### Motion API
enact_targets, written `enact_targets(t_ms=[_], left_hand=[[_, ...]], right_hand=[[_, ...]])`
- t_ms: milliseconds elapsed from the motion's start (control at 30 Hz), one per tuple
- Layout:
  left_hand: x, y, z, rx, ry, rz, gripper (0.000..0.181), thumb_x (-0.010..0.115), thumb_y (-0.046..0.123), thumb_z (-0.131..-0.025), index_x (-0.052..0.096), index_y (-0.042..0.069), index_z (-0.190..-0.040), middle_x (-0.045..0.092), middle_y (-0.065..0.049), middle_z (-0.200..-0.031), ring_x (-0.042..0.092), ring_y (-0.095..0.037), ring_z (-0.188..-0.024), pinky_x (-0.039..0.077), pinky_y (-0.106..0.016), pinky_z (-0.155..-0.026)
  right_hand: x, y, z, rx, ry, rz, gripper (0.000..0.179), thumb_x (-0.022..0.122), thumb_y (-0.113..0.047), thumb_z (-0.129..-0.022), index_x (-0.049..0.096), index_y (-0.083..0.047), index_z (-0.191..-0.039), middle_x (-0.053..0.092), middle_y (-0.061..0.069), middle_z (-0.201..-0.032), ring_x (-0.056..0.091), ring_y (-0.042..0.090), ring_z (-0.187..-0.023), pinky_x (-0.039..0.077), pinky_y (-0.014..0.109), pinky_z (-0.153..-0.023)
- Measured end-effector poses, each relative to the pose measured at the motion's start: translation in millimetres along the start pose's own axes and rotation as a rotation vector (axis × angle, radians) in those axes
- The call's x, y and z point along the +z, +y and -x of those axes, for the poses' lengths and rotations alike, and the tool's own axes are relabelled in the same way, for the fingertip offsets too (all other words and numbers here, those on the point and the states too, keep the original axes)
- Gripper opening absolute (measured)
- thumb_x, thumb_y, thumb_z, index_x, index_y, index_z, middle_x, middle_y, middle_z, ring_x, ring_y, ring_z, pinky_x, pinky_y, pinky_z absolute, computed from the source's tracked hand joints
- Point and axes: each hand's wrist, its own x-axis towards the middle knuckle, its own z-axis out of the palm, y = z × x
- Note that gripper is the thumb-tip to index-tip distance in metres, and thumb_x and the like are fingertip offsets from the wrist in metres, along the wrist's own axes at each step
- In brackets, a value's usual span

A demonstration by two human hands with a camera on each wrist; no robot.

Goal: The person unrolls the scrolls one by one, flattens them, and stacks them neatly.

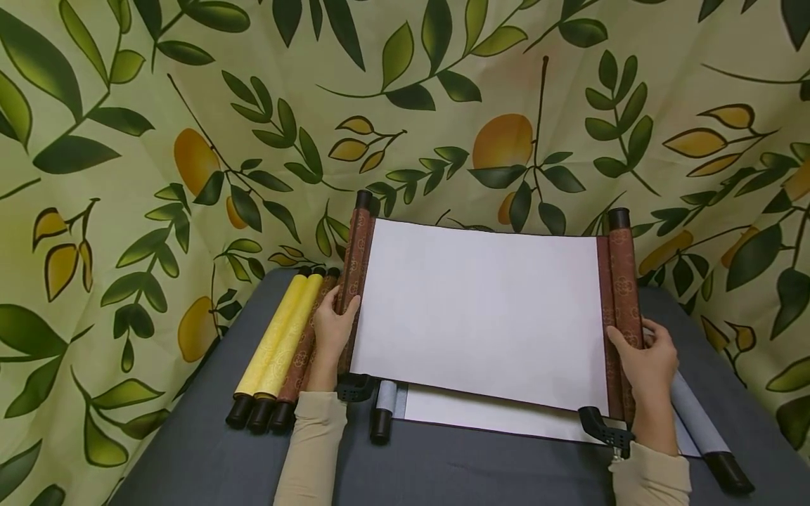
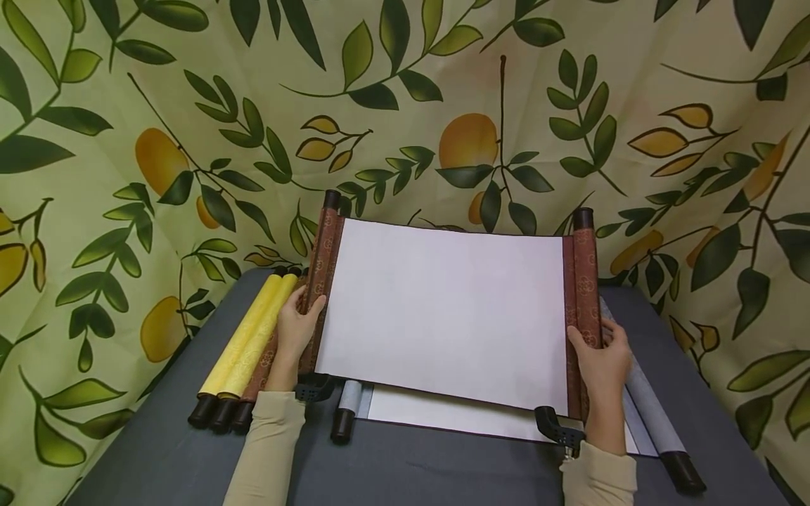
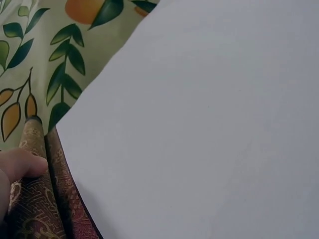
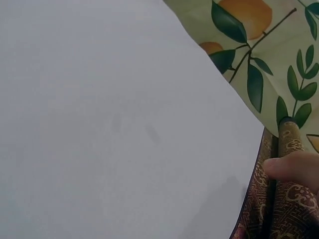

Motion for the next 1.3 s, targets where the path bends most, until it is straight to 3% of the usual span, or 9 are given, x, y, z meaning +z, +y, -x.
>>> enact_targets(t_ms=[133,300,433,533,667,833,967,1100,1300], left_hand=[[-0.4,-0.7,0.4,-0.026,-0.008,0.015,0.054,0.066,0.020,-0.090,0.049,-0.004,-0.136,0.054,-0.029,-0.135,0.060,-0.043,-0.112,0.050,-0.054,-0.094],[-0.6,-2.6,0.0,-0.034,-0.008,0.028,0.058,0.073,0.016,-0.083,0.048,-0.004,-0.131,0.053,-0.030,-0.133,0.051,-0.042,-0.125,0.046,-0.056,-0.099],[-4.5,-3.8,-0.1,-0.016,-0.016,-0.001,0.059,0.074,0.014,-0.083,0.048,-0.008,-0.130,0.052,-0.032,-0.133,0.050,-0.044,-0.125,0.044,-0.056,-0.101],[-8.4,-4.4,-0.6,-0.013,-0.043,-0.031,0.057,0.071,0.014,-0.085,0.048,-0.010,-0.132,0.052,-0.033,-0.134,0.050,-0.045,-0.127,0.044,-0.056,-0.102],[-12.7,-3.8,-0.8,0.004,-0.091,-0.081,0.057,0.069,0.017,-0.087,0.048,-0.010,-0.133,0.054,-0.034,-0.132,0.052,-0.045,-0.125,0.047,-0.055,-0.099],[-12.7,-3.1,1.8,-0.006,-0.153,-0.125,0.057,0.067,0.021,-0.090,0.048,-0.009,-0.134,0.059,-0.033,-0.125,0.062,-0.043,-0.110,0.053,-0.052,-0.088],[-7.8,-6.2,4.2,-0.021,-0.197,-0.124,0.056,0.065,0.021,-0.091,0.048,-0.010,-0.134,0.063,-0.032,-0.115,0.066,-0.041,-0.094,0.056,-0.045,-0.076],[-3.0,-11.3,8.2,-0.034,-0.238,-0.147,0.054,0.062,0.021,-0.092,0.048,-0.011,-0.133,0.064,-0.032,-0.113,0.066,-0.040,-0.093,0.056,-0.044,-0.075],[2.1,-16.9,13.7,-0.083,-0.300,-0.173,0.056,0.061,0.023,-0.093,0.047,-0.013,-0.133,0.062,-0.034,-0.118,0.066,-0.041,-0.099,0.056,-0.047,-0.080]], right_hand=[[-3,2,-0.6,0.020,0.016,-0.002,0.071,0.062,-0.025,-0.091,0.028,-0.001,-0.148,0.043,0.031,-0.143,0.050,0.039,-0.109,0.028,0.007,-0.053],[-6,4,-3.4,0.029,0.018,0.017,0.067,0.058,-0.023,-0.092,0.027,0.001,-0.147,0.041,0.033,-0.144,0.049,0.041,-0.114,0.030,0.013,-0.059],[-9,4,-3.8,0.007,-0.006,0.038,0.067,0.056,-0.024,-0.093,0.026,0.004,-0.146,0.038,0.036,-0.144,0.047,0.047,-0.119,0.047,0.034,-0.070],[-13,5,-5.9,-0.042,-0.019,0.077,0.065,0.054,-0.023,-0.094,0.028,0.008,-0.145,0.039,0.038,-0.142,0.044,0.050,-0.122,0.044,0.055,-0.085],[-21,10,-11.0,-0.142,-0.028,0.184,0.062,0.054,-0.021,-0.093,0.033,0.014,-0.140,0.045,0.040,-0.131,0.047,0.051,-0.113,0.045,0.040,-0.067],[-30,18,-18.5,-0.231,-0.065,0.280,0.059,0.053,-0.019,-0.093,0.037,0.020,-0.134,0.050,0.043,-0.120,0.050,0.052,-0.101,0.034,0.023,-0.056],[-32,24,-28.1,-0.279,-0.102,0.338,0.058,0.051,-0.019,-0.093,0.037,0.023,-0.132,0.049,0.046,-0.117,0.051,0.055,-0.097,0.044,0.034,-0.057],[-31,31,-37.1,-0.297,-0.166,0.412,0.058,0.049,-0.017,-0.095,0.034,0.024,-0.132,0.047,0.048,-0.117,0.051,0.058,-0.096,0.050,0.053,-0.066],[-28,44,-43.8,-0.332,-0.222,0.474,0.055,0.048,-0.014,-0.093,0.035,0.026,-0.128,0.048,0.049,-0.112,0.053,0.059,-0.091,0.050,0.055,-0.066]])
